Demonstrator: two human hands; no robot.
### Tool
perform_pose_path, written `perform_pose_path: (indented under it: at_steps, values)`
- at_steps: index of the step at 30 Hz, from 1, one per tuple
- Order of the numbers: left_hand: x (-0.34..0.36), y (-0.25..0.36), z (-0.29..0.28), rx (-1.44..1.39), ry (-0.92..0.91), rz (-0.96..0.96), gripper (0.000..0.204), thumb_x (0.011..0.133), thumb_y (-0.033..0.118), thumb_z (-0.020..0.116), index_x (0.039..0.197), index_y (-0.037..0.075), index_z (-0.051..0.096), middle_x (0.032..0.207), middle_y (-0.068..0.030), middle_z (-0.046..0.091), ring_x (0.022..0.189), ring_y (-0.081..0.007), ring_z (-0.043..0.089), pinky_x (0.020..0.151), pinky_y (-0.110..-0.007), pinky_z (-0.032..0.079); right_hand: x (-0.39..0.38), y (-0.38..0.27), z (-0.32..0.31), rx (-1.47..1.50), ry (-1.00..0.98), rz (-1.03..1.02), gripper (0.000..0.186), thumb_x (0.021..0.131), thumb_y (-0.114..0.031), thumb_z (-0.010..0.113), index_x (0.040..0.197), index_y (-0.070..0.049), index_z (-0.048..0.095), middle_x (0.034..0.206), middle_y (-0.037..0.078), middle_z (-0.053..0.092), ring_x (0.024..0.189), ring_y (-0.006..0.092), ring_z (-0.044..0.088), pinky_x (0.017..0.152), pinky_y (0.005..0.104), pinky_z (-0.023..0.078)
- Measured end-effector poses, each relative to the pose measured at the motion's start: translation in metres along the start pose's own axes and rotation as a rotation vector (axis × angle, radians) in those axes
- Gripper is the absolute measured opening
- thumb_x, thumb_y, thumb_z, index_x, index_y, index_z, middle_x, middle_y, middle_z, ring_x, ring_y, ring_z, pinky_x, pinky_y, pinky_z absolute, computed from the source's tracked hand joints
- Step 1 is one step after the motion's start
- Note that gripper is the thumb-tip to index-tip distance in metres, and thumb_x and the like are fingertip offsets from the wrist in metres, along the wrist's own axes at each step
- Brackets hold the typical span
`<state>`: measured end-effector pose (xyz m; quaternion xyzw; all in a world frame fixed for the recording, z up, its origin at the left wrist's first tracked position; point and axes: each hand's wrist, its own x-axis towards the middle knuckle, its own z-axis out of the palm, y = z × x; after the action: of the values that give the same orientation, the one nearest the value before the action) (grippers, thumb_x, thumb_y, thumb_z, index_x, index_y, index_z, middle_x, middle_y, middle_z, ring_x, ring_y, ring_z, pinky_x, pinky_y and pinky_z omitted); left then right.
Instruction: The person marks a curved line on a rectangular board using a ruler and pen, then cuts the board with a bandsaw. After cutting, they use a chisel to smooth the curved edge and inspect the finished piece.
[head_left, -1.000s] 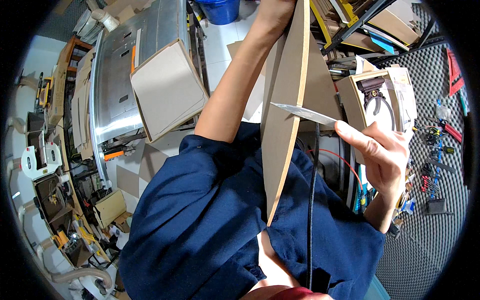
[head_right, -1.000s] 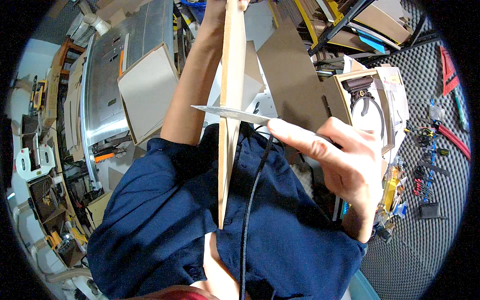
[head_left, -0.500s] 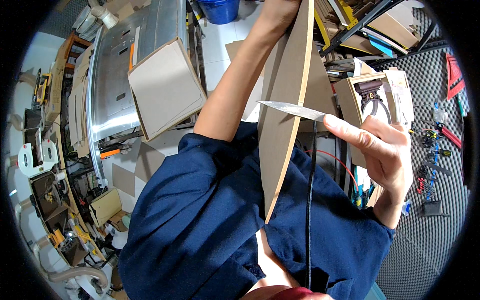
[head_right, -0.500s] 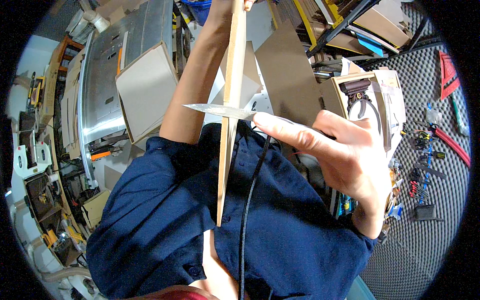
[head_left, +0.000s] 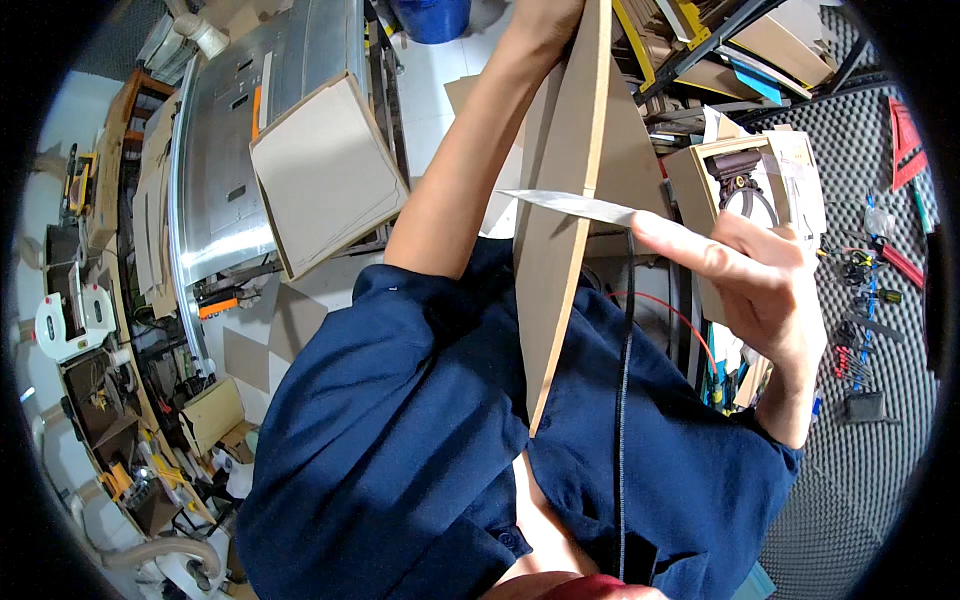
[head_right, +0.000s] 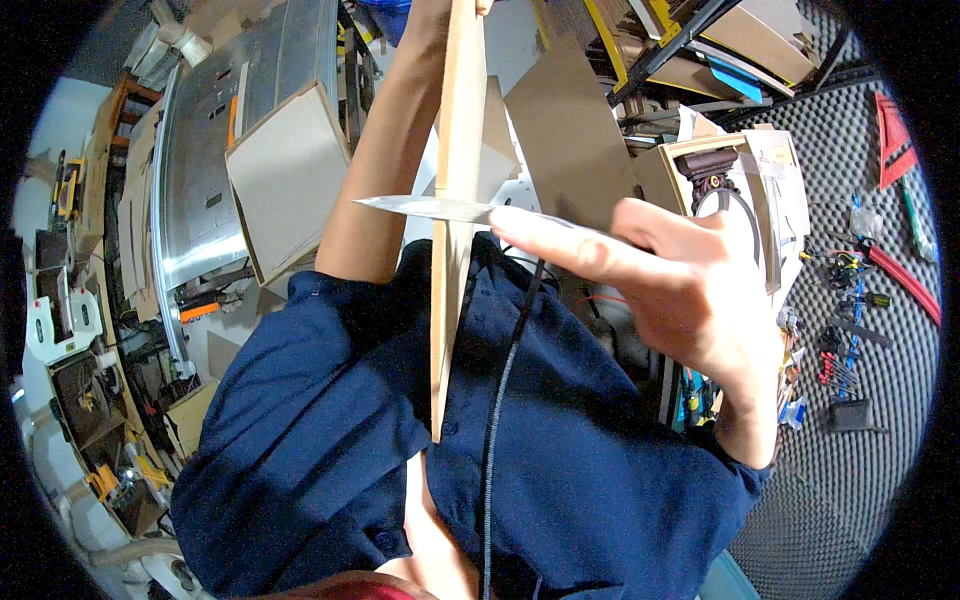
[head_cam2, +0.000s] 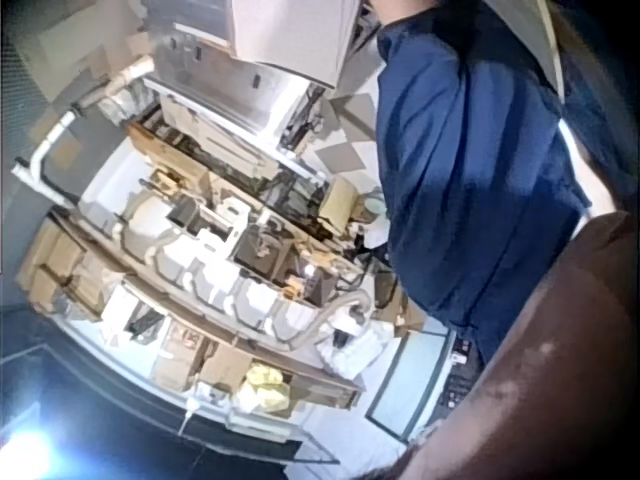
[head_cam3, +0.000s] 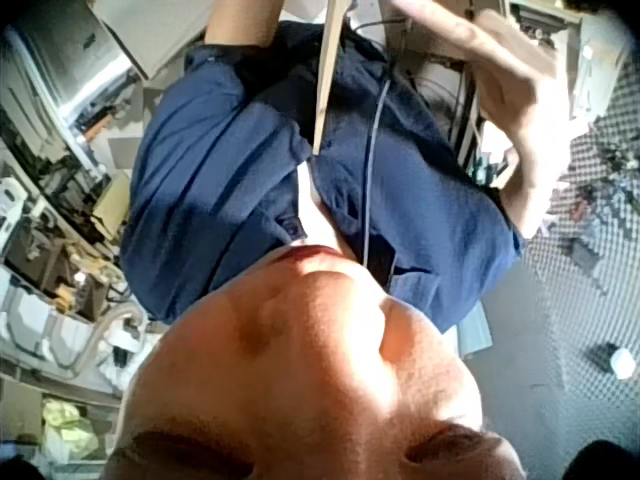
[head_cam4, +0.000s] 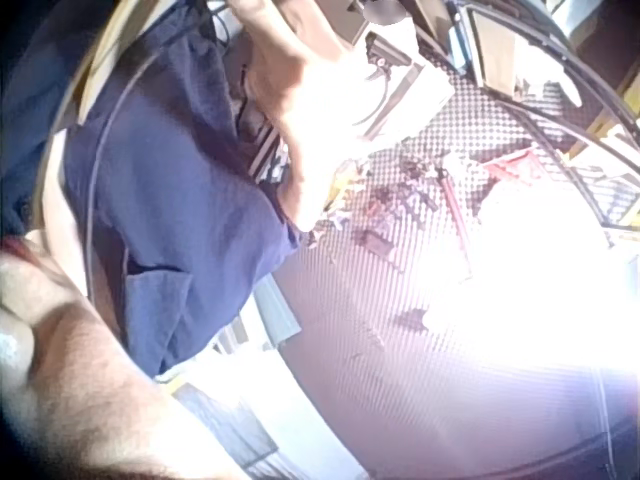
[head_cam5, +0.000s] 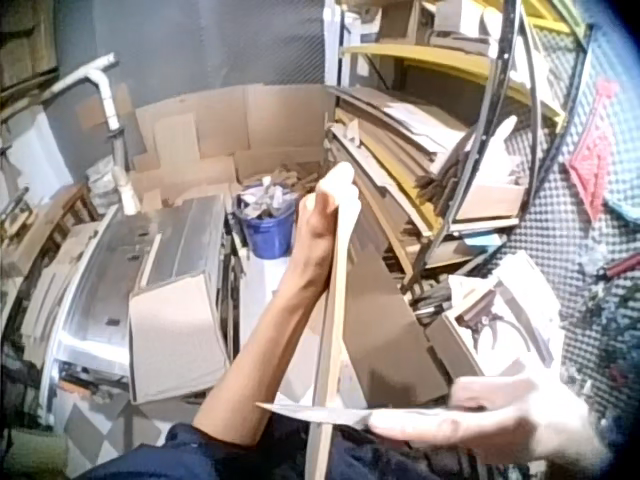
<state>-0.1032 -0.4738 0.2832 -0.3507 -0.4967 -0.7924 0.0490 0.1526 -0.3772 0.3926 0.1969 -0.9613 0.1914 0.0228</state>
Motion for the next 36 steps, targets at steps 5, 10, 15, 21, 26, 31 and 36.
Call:
perform_pose_path:
  at_steps: [5, 10, 15, 21, 26, 31, 36]
  values:
    - [-0.001, 0.003, -0.001, 0.078, 0.004, 0.045, 0.069, 0.086, 0.067, 0.039, 0.086, 0.001, 0.058, 0.066, 0.0040, 0.046, 0.062, -0.0060, 0.038, 0.053, -0.024, 0.032, -0.009, 0.002, 0.000, -0.029, 0.028, -0.007, 0.056, 0.066, 0.006, 0.057, 0.115, -0.021, 0.066, 0.054, -0.001, 0.031, 0.043, 0.0117, 0.030, 0.042, 0.0274, 0.028]
    - [0.000, -0.007, 0.002, 0.064, -0.028, 0.031, 0.066, 0.088, 0.065, 0.039, 0.078, 0.001, 0.052, 0.064, 0.0040, 0.044, 0.061, -0.0064, 0.035, 0.053, -0.026, 0.029, -0.001, -0.007, -0.006, -0.158, -0.049, -0.025, 0.072, 0.063, 0.004, 0.060, 0.124, -0.034, 0.056, 0.059, 0.002, 0.034, 0.043, 0.0162, 0.040, 0.042, 0.0304, 0.040]
    - [-0.006, 0.020, 0.019, 0.015, 0.035, 0.008, 0.065, 0.088, 0.065, 0.039, 0.073, 0.002, 0.050, 0.061, 0.0044, 0.040, 0.060, -0.0059, 0.033, 0.051, -0.026, 0.027, -0.003, -0.008, -0.007, -0.063, -0.059, -0.022, 0.033, 0.086, -0.019, 0.050, 0.116, -0.022, 0.065, 0.056, 0.001, 0.027, 0.044, 0.0125, 0.031, 0.045, 0.0281, 0.028]
    - [-0.005, -0.001, 0.016, 0.036, -0.050, 0.043, 0.063, 0.088, 0.065, 0.036, 0.066, 0.007, 0.044, 0.058, 0.0052, 0.035, 0.058, -0.0049, 0.030, 0.050, -0.026, 0.025, -0.004, -0.008, 0.001, -0.202, 0.017, -0.052, 0.064, 0.062, 0.008, 0.062, 0.116, -0.026, 0.064, 0.056, -0.001, 0.032, 0.045, 0.0109, 0.035, 0.044, 0.0262, 0.034]
    - [-0.007, 0.017, 0.023, -0.019, 0.005, -0.066, 0.063, 0.089, 0.063, 0.037, 0.074, 0.004, 0.050, 0.062, 0.0048, 0.041, 0.058, -0.0061, 0.034, 0.050, -0.026, 0.028, -0.011, -0.001, 0.000, -0.225, -0.017, -0.030, 0.070, 0.065, 0.004, 0.061, 0.123, -0.034, 0.056, 0.059, 0.001, 0.035, 0.044, 0.0134, 0.040, 0.043, 0.0284, 0.039]
    - [-0.010, -0.011, 0.018, 0.099, 0.039, 0.005, 0.065, 0.089, 0.063, 0.036, 0.081, 0.001, 0.051, 0.067, 0.0034, 0.045, 0.061, -0.0082, 0.037, 0.053, -0.027, 0.031, -0.005, -0.003, 0.005, -0.182, 0.035, -0.089, 0.059, 0.064, 0.004, 0.061, 0.115, -0.026, 0.065, 0.057, 0.000, 0.031, 0.044, 0.0122, 0.034, 0.043, 0.0277, 0.032]
    - [-0.005, -0.003, 0.027, -0.098, 0.010, 0.031, 0.065, 0.089, 0.064, 0.038, 0.088, 0.001, 0.055, 0.069, 0.0039, 0.045, 0.064, -0.0054, 0.038, 0.055, -0.023, 0.031, -0.004, -0.006, -0.018, -0.077, -0.100, -0.040, 0.061, 0.069, -0.002, 0.059, 0.121, -0.034, 0.059, 0.059, 0.000, 0.033, 0.044, 0.0146, 0.038, 0.041, 0.0301, 0.037]
